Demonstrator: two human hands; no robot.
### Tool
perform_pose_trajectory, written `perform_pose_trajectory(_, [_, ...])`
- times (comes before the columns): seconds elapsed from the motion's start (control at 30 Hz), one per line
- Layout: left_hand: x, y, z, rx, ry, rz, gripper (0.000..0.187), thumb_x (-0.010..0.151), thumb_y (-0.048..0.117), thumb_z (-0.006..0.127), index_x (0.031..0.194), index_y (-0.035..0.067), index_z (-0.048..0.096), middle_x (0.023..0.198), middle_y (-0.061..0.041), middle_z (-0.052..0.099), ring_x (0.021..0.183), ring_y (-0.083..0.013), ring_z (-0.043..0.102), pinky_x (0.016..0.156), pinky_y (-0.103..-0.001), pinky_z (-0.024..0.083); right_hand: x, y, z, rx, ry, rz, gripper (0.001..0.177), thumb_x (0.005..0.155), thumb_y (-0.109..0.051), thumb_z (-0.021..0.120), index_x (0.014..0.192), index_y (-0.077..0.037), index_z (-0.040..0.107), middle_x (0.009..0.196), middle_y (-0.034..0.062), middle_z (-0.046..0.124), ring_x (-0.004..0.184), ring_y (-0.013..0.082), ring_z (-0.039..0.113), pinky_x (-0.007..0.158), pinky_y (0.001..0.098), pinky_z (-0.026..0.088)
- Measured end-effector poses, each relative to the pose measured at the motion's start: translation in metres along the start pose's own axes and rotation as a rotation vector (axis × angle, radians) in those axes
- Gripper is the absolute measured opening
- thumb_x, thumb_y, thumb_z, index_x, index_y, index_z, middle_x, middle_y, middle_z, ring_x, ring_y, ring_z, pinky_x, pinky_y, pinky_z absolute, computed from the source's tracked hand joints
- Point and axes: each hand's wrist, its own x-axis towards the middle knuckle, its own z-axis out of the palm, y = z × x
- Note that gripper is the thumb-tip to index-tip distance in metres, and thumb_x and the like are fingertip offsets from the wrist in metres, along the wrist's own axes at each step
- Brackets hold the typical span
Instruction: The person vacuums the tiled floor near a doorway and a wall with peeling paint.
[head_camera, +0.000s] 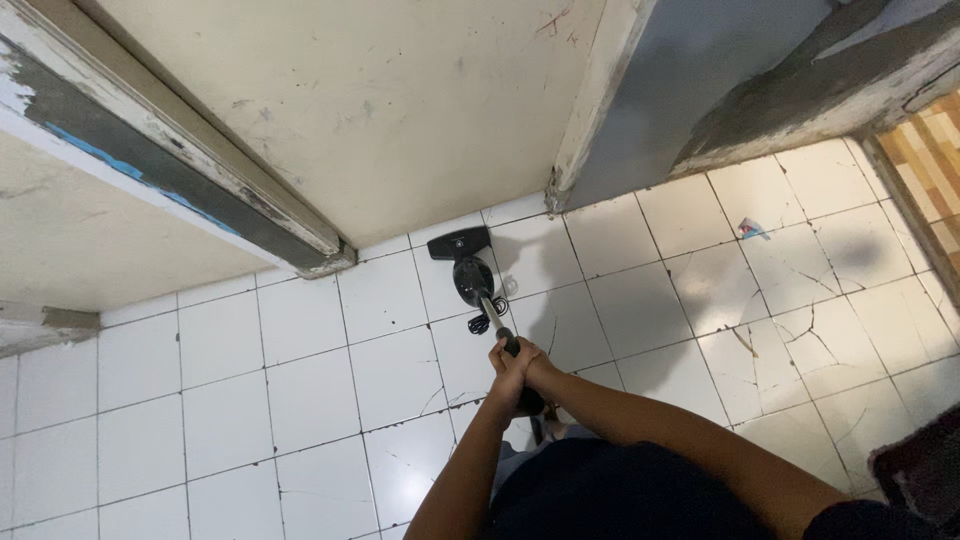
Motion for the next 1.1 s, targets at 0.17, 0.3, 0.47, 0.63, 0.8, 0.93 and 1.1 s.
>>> perform_pose_trajectory(0.17, [0.009, 0.016, 0.008, 0.013, -0.003, 0.000, 0.110, 0.074, 0.060, 0.066, 0.154, 0.036, -0.005, 0.151, -0.029, 0.027, 0.138, -0.0494, 0.040, 0.100, -0.070, 0.044, 0.023, 0.009, -0.012, 0.201, -0.072, -0.122, 0.046, 0.097, -0.048, 0.057, 0.123, -0.010, 0.051, 0.103, 0.0113, 0.064, 0.091, 0.0214, 0.065, 0.079, 0.0394, 0.056])
perform_pose_trajectory(0.3, [0.022, 0.015, 0.013, 0.014, -0.023, 0.054, 0.111, 0.079, 0.063, 0.065, 0.154, 0.032, -0.010, 0.151, -0.031, 0.031, 0.139, -0.0493, 0.042, 0.102, -0.065, 0.046, 0.026, 0.017, -0.023, 0.226, -0.060, -0.260, 0.045, 0.099, -0.044, 0.059, 0.119, -0.004, 0.054, 0.098, 0.0128, 0.064, 0.089, 0.0225, 0.063, 0.075, 0.0409, 0.054])
perform_pose_trajectory(0.47, [0.015, 0.005, 0.023, 0.026, -0.030, 0.032, 0.116, 0.079, 0.063, 0.066, 0.156, 0.028, -0.013, 0.152, -0.031, 0.028, 0.139, -0.0487, 0.041, 0.102, -0.065, 0.044, 0.016, 0.024, -0.026, 0.212, -0.057, -0.199, 0.043, 0.098, -0.043, 0.055, 0.124, -0.009, 0.052, 0.105, 0.0109, 0.064, 0.096, 0.0223, 0.064, 0.082, 0.0402, 0.055])
perform_pose_trajectory(0.63, [-0.009, -0.015, 0.017, 0.031, -0.036, -0.019, 0.118, 0.073, 0.061, 0.066, 0.155, 0.028, -0.012, 0.151, -0.030, 0.033, 0.139, -0.0481, 0.045, 0.104, -0.064, 0.046, -0.011, 0.036, -0.008, 0.198, -0.023, -0.146, 0.045, 0.099, -0.045, 0.051, 0.126, -0.010, 0.051, 0.109, 0.0121, 0.064, 0.100, 0.0238, 0.066, 0.084, 0.0434, 0.058])
perform_pose_trajectory(0.8, [-0.014, -0.060, 0.004, -0.037, -0.223, 0.045, 0.116, 0.083, 0.066, 0.071, 0.157, 0.014, -0.001, 0.152, -0.033, 0.034, 0.141, -0.0493, 0.039, 0.102, -0.062, 0.043, -0.030, 0.066, 0.017, 0.132, -0.001, -0.115, 0.046, 0.100, -0.049, 0.052, 0.120, -0.009, 0.056, 0.108, 0.0126, 0.068, 0.096, 0.0241, 0.068, 0.083, 0.0418, 0.057])
perform_pose_trajectory(0.93, [-0.032, -0.087, 0.000, -0.035, -0.131, -0.072, 0.114, 0.074, 0.061, 0.068, 0.155, 0.031, -0.007, 0.151, -0.028, 0.030, 0.141, -0.0466, 0.039, 0.106, -0.065, 0.042, -0.035, 0.093, 0.038, 0.161, -0.013, -0.158, 0.046, 0.099, -0.049, 0.055, 0.112, -0.005, 0.061, 0.098, 0.0143, 0.068, 0.085, 0.0245, 0.065, 0.074, 0.0424, 0.055])
perform_pose_trajectory(1.1, [-0.039, -0.113, -0.006, -0.001, -0.199, -0.099, 0.118, 0.084, 0.063, 0.077, 0.158, 0.014, 0.000, 0.152, -0.034, 0.032, 0.140, -0.0495, 0.043, 0.104, -0.065, 0.045, -0.070, 0.107, 0.045, 0.374, -0.054, -0.137, 0.038, 0.098, -0.045, 0.054, 0.115, -0.010, 0.058, 0.095, 0.0120, 0.066, 0.081, 0.0229, 0.063, 0.071, 0.0412, 0.055])
